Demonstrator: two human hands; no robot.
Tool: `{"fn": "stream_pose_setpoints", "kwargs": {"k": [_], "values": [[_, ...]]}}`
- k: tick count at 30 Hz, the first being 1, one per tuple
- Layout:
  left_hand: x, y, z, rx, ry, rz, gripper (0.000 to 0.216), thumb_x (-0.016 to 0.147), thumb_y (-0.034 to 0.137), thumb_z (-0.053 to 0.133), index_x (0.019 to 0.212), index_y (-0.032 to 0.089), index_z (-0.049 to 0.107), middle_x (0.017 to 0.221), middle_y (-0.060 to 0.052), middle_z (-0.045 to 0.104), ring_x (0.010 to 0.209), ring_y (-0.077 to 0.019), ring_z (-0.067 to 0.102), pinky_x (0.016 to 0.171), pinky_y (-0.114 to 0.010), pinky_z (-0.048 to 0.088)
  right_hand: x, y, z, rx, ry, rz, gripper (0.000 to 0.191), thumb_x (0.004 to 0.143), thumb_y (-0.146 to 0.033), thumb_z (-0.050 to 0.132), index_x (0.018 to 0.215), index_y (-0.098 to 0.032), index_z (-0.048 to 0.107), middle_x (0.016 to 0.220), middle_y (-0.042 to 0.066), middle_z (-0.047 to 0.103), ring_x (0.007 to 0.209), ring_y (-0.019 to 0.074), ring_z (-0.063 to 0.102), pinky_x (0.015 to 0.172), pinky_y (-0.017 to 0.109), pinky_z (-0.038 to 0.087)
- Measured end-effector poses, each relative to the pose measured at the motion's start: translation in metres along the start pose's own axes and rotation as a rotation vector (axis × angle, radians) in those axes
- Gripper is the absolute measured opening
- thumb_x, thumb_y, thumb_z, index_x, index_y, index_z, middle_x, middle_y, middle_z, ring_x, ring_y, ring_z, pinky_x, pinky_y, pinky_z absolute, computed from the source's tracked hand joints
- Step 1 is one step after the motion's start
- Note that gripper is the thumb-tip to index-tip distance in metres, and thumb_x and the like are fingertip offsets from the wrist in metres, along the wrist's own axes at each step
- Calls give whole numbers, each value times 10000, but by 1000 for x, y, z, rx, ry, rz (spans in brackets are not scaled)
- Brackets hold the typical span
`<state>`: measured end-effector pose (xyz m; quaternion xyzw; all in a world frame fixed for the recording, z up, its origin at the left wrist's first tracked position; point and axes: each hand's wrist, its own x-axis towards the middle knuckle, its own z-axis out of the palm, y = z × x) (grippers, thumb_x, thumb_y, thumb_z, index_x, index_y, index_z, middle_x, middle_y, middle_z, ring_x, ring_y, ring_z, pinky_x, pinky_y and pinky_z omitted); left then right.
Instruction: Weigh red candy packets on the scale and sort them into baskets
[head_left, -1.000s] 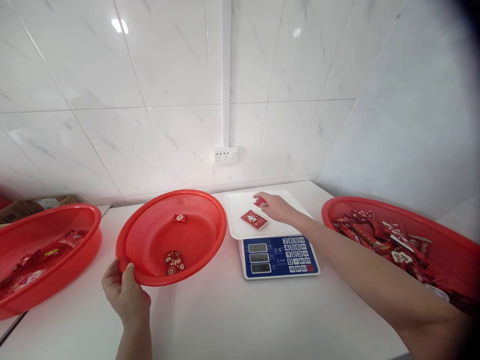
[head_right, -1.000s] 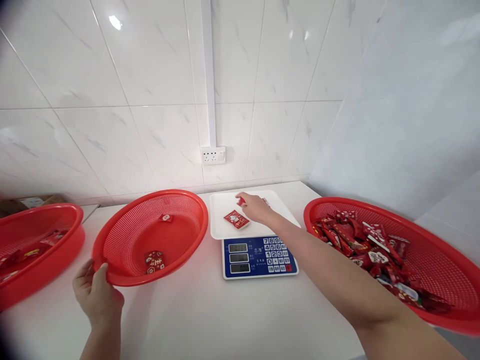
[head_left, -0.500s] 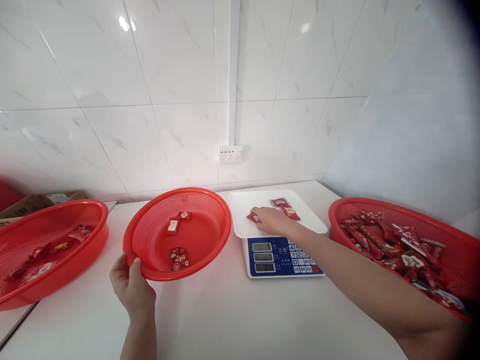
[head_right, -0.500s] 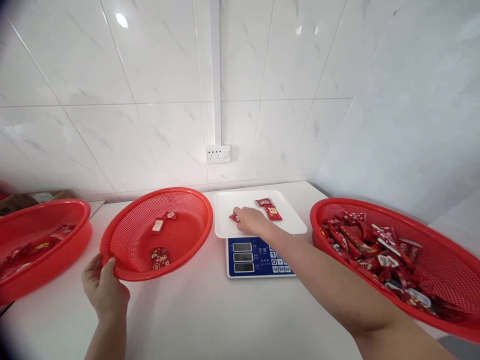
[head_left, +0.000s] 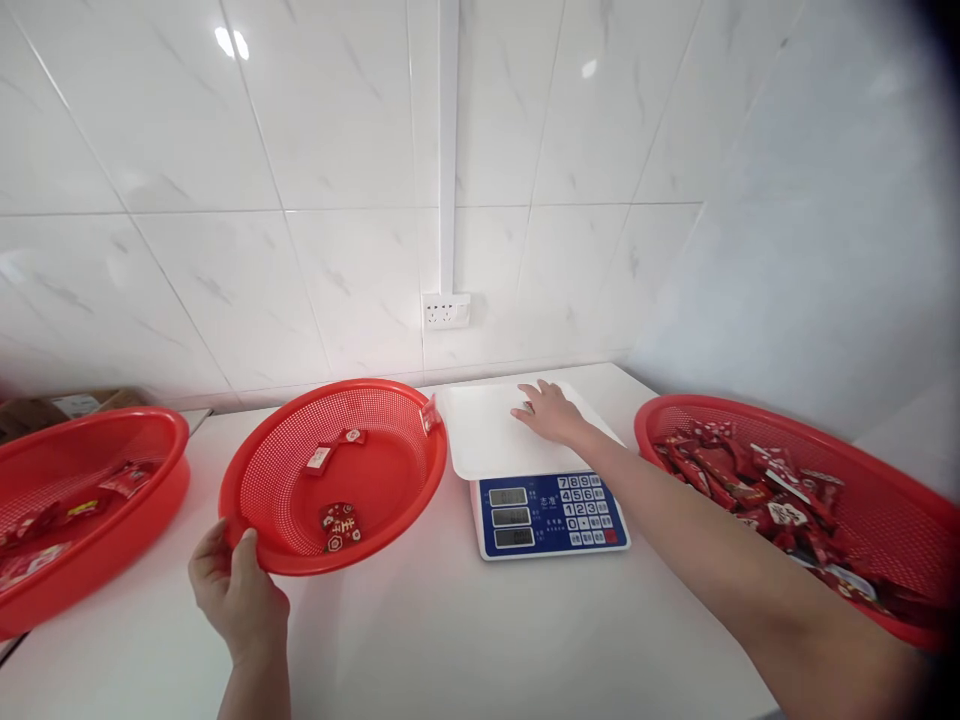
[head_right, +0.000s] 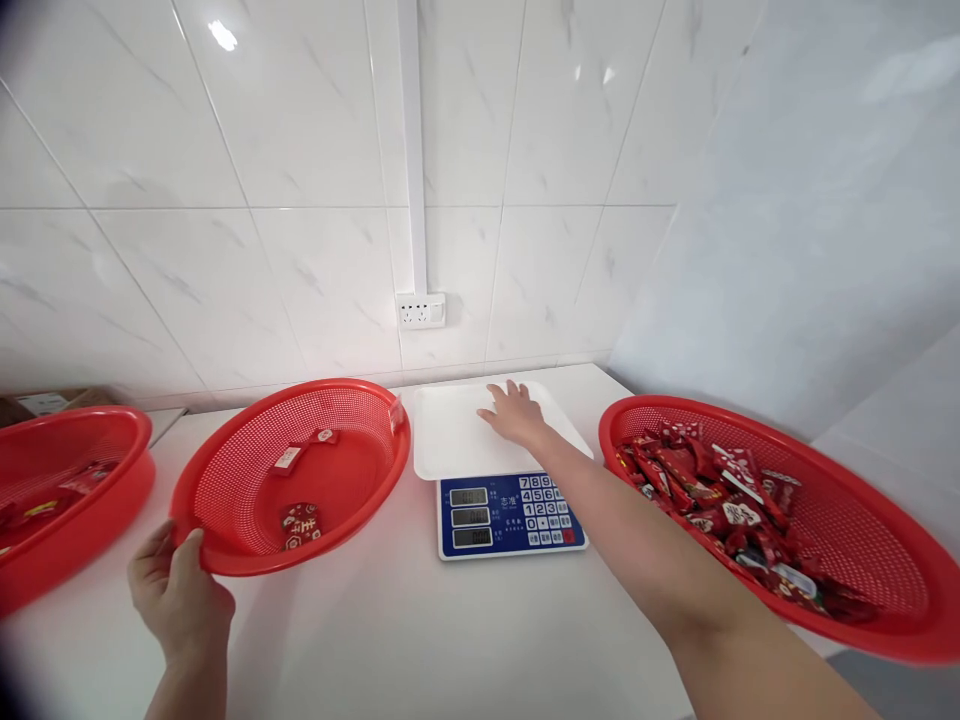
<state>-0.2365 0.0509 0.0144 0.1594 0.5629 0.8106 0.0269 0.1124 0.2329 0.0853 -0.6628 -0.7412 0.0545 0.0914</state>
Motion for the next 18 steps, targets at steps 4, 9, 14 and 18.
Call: {"fn": "stream_pose_setpoints", "kwargs": {"k": [4,9,14,18], "values": [[0,0,0,7,6,-2,386,661,253,683,1032,171,620,914,4,582,898,-171,558,966,-477,375,9,26,17,-19,12,75,466,878,-456,386,1278,-228,461,1326,140,442,1202,346,387,877,496,380],[-1,1,-1,6,-3,-17,357,673,249,672,1018,175,621,918,4,581,886,-162,553,955,-466,382,10,28,24,28,65,75,334,901,-367,361,1090,-186,570,1172,142,531,1084,299,480,812,405,401],[1,-4,-3,33,-28,2,345,688,279,660,1016,187,608,929,3,575,903,-163,549,940,-433,397,14,20,11,205,96,104,281,885,-343,396,905,-142,591,954,144,610,880,260,578,720,352,406],[2,-6,-1,31,-17,25,337,676,292,653,992,183,605,900,3,565,874,-163,552,923,-430,404,12,-30,-6,473,85,0,389,920,-407,301,809,-168,587,804,78,649,770,191,600,680,297,429]]}}
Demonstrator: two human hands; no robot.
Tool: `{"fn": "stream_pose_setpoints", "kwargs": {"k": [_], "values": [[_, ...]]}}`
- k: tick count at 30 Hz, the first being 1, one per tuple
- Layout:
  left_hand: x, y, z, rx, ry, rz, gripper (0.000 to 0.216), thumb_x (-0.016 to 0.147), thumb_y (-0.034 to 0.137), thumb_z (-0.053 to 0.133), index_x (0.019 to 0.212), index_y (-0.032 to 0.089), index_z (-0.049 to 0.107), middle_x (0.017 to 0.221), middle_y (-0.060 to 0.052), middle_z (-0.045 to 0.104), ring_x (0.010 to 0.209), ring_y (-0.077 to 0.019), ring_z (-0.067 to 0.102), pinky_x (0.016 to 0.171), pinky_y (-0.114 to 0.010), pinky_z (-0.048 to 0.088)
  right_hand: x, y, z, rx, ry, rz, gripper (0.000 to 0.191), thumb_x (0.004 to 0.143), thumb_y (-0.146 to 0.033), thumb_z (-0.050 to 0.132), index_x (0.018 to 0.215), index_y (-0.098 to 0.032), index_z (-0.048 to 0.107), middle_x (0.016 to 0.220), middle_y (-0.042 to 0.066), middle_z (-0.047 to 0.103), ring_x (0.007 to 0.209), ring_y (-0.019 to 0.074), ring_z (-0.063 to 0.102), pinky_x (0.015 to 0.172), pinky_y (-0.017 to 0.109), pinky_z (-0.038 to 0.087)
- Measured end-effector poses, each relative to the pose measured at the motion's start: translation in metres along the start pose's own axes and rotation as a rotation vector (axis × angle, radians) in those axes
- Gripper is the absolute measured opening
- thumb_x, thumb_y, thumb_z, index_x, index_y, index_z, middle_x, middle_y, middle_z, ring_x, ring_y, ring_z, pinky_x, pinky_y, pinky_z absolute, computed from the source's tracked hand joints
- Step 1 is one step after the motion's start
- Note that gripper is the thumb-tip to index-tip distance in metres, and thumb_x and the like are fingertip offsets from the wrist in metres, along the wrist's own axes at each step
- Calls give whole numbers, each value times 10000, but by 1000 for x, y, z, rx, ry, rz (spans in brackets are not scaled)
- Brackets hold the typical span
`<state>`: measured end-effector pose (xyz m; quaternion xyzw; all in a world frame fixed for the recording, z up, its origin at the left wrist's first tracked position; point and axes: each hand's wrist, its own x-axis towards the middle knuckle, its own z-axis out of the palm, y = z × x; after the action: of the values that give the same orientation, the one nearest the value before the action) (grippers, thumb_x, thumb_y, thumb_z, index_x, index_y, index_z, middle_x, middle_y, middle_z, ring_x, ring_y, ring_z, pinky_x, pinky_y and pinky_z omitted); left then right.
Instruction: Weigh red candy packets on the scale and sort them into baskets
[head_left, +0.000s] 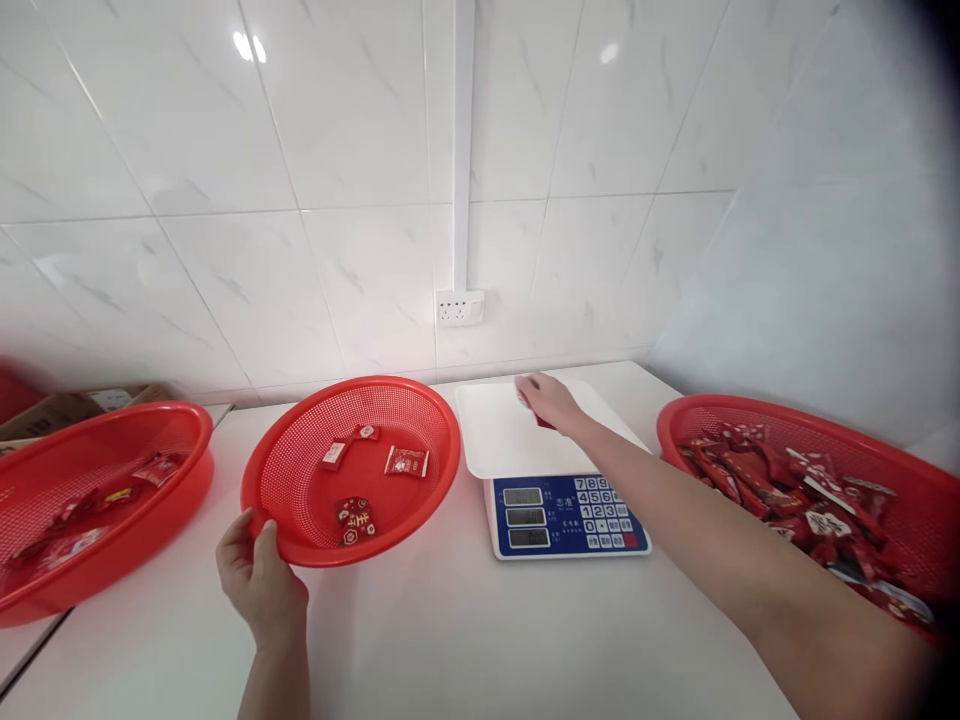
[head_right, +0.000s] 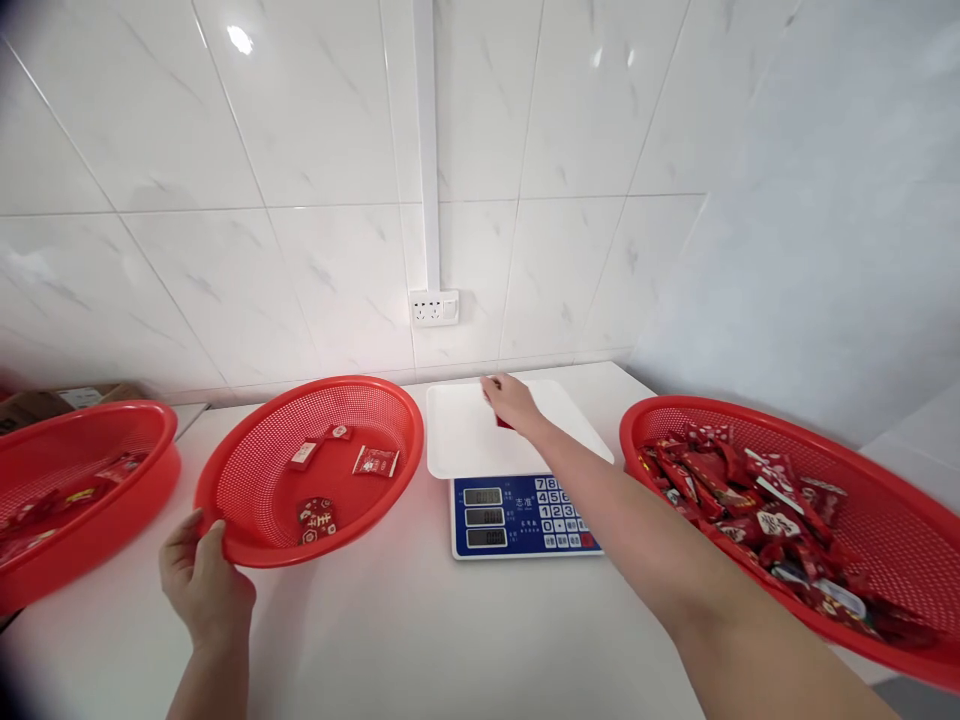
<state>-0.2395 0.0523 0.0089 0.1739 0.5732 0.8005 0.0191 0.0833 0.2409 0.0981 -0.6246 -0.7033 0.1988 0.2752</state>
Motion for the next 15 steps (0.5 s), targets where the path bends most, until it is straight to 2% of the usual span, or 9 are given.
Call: {"fn": "stream_pose_setpoints", "kwargs": {"k": [3,4,6,8,10,12,13,15], "values": [[-1,3,0,-32,19,24,314,654,255,661,952,171,607,883,5,563,854,-159,555,926,-439,401,-7,-58,19,224,-87,-110,475,956,-423,172,978,-172,575,920,69,669,768,138,618,662,252,466],[-2,4,0,-44,28,34,302,648,237,658,937,169,606,882,5,562,853,-158,555,927,-438,403,-11,-77,26,283,-121,-140,477,956,-440,181,1019,-174,571,965,71,669,794,135,624,676,250,477],[-1,6,0,-50,50,60,273,640,211,640,906,168,596,879,7,556,853,-159,555,920,-432,412,-19,-108,38,399,-235,-222,438,927,-503,293,1092,-200,563,1104,63,642,929,144,612,747,254,489],[1,7,1,-36,72,76,253,637,205,614,884,172,570,864,11,543,848,-163,557,905,-431,427,-28,-126,44,546,-401,-308,472,888,-548,375,1175,-207,529,1263,71,554,1120,173,523,884,299,452],[6,7,3,-19,85,71,256,635,213,596,881,176,539,839,18,526,840,-167,560,890,-431,438,-37,-128,43,643,-518,-342,529,855,-589,408,1219,-216,503,1342,70,482,1213,194,440,964,347,404],[11,9,2,-26,98,72,283,637,217,588,906,174,512,829,20,518,836,-168,563,890,-426,437,-45,-114,38,668,-561,-306,548,849,-609,396,1232,-230,496,1351,72,469,1218,210,435,957,383,415],[12,11,-1,-31,117,81,300,645,211,585,931,172,502,838,17,519,838,-165,564,897,-421,432,-48,-102,33,658,-554,-278,541,856,-600,389,1238,-231,493,1348,80,471,1210,218,444,942,395,429],[8,20,-14,-6,72,86,340,691,198,578,1015,172,477,904,4,528,870,-158,560,917,-408,417,-54,-72,18,576,-470,-249,501,877,-546,399,1246,-220,490,1329,94,490,1197,222,461,956,408,418]]}}
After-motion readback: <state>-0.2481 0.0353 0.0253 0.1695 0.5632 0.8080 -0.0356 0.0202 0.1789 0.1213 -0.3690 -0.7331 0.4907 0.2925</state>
